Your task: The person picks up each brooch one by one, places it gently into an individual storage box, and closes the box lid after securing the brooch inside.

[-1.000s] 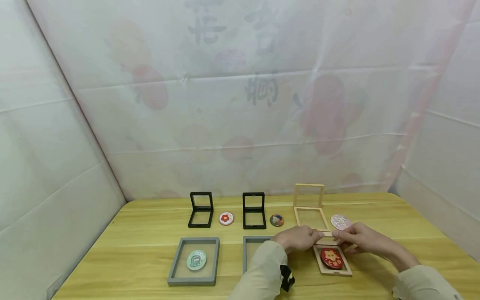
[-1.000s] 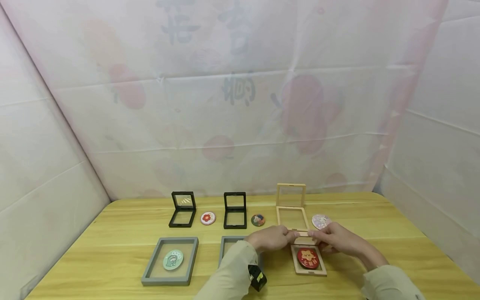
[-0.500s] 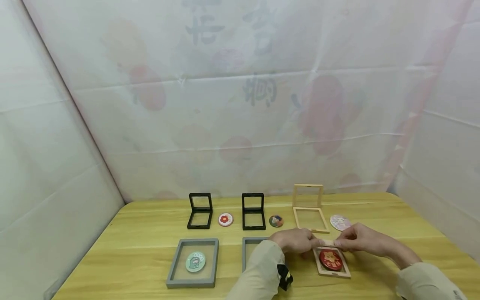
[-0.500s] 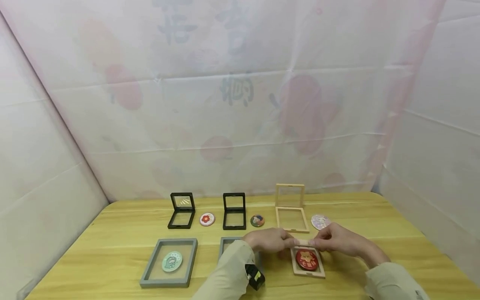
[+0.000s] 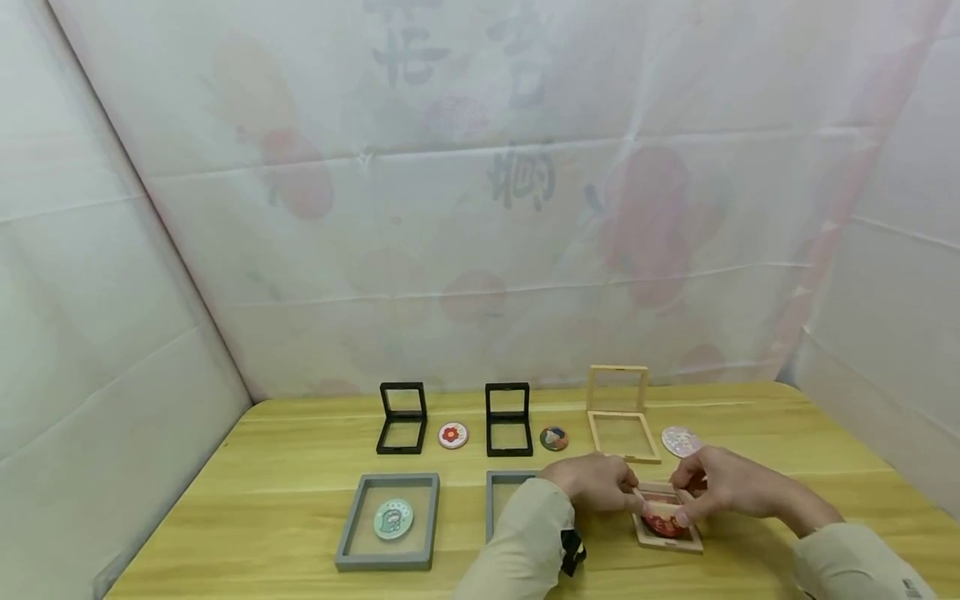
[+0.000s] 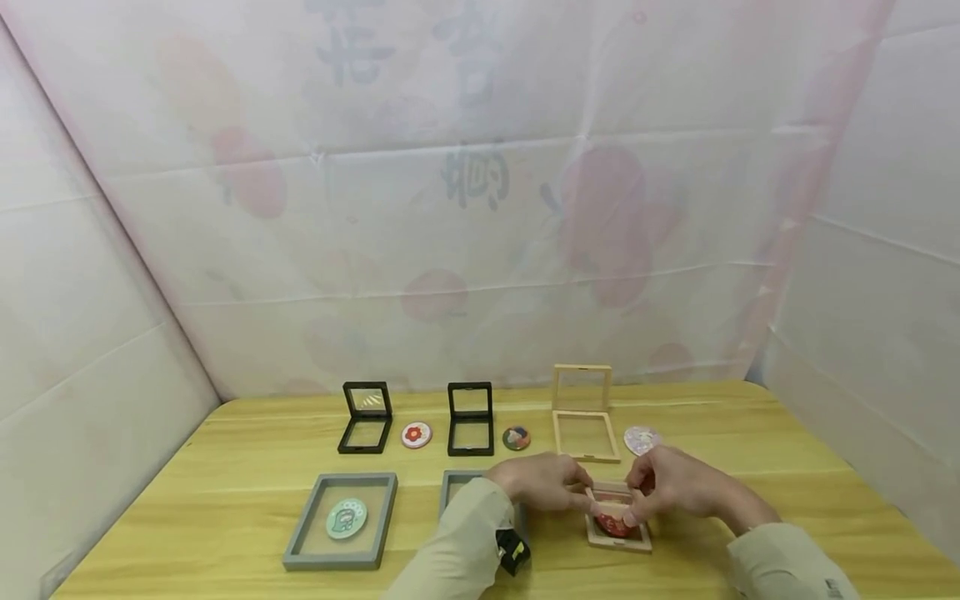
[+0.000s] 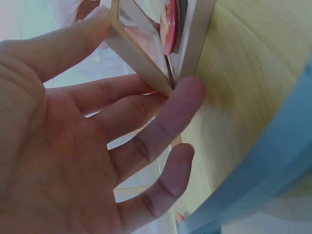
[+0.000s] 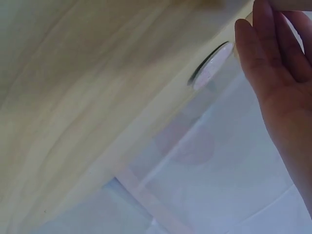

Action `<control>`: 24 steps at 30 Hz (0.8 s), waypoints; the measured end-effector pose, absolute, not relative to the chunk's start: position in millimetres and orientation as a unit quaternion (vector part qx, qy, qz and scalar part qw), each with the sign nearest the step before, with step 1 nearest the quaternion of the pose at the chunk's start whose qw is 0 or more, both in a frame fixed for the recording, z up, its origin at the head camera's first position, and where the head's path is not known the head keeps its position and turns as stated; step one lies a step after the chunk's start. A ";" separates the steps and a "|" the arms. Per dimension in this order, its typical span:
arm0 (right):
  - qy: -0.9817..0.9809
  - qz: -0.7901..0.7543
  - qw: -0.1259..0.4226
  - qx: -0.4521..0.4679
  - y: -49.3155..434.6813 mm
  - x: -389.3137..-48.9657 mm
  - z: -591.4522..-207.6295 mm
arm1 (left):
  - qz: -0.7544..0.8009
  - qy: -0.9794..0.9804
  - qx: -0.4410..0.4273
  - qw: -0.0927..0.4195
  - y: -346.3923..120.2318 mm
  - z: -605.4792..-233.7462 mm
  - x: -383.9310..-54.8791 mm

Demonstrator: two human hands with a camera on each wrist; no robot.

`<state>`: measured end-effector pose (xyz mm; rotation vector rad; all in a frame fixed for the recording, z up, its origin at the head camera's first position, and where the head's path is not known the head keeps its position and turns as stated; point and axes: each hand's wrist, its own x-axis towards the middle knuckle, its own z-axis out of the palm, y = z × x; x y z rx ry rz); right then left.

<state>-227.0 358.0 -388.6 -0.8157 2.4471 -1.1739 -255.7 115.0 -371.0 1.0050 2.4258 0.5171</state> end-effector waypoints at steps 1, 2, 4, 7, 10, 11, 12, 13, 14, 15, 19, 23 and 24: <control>0.858 -0.402 0.146 -0.286 357.4 -226.8 -387.6 | 0.184 0.885 0.364 0.225 115.7 -370.3 -255.6; 0.860 -0.398 0.140 -0.285 356.7 -226.4 -386.9 | 0.180 0.888 0.361 0.220 116.3 -370.0 -255.2; 0.868 -0.389 0.127 -0.281 355.6 -225.5 -386.9 | 0.177 0.891 0.359 0.214 117.2 -369.8 -255.0; 0.873 -0.386 0.116 -0.276 355.1 -224.0 -389.6 | 0.174 0.893 0.359 0.209 117.9 -370.6 -254.0; 0.877 -0.378 0.104 -0.276 355.6 -221.9 -392.1 | 0.172 0.894 0.356 0.210 118.1 -371.4 -252.3; 0.880 -0.374 0.098 -0.277 356.1 -221.1 -392.6 | 0.171 0.895 0.355 0.211 118.8 -371.3 -251.8; 0.883 -0.368 0.091 -0.277 356.5 -220.4 -392.9 | 0.168 0.895 0.356 0.208 119.6 -371.1 -251.5; 0.885 -0.362 0.087 -0.278 356.2 -219.9 -393.9 | 0.164 0.898 0.354 0.205 119.9 -371.6 -250.8; 0.887 -0.358 0.084 -0.278 356.1 -219.6 -394.7 | 0.161 0.899 0.352 0.203 120.1 -371.7 -249.8; 0.890 -0.351 0.079 -0.279 356.2 -219.1 -395.3 | 0.155 0.902 0.352 0.196 120.8 -371.8 -249.2; 0.899 -0.333 0.069 -0.277 357.2 -217.8 -395.7 | 0.133 0.912 0.349 0.172 123.8 -372.0 -246.3; 0.901 -0.328 0.064 -0.277 358.1 -217.9 -394.9 | 0.126 0.917 0.342 0.164 125.3 -371.7 -244.8; 0.901 -0.326 0.061 -0.279 358.2 -218.0 -394.8 | 0.127 0.917 0.341 0.162 125.6 -371.4 -244.5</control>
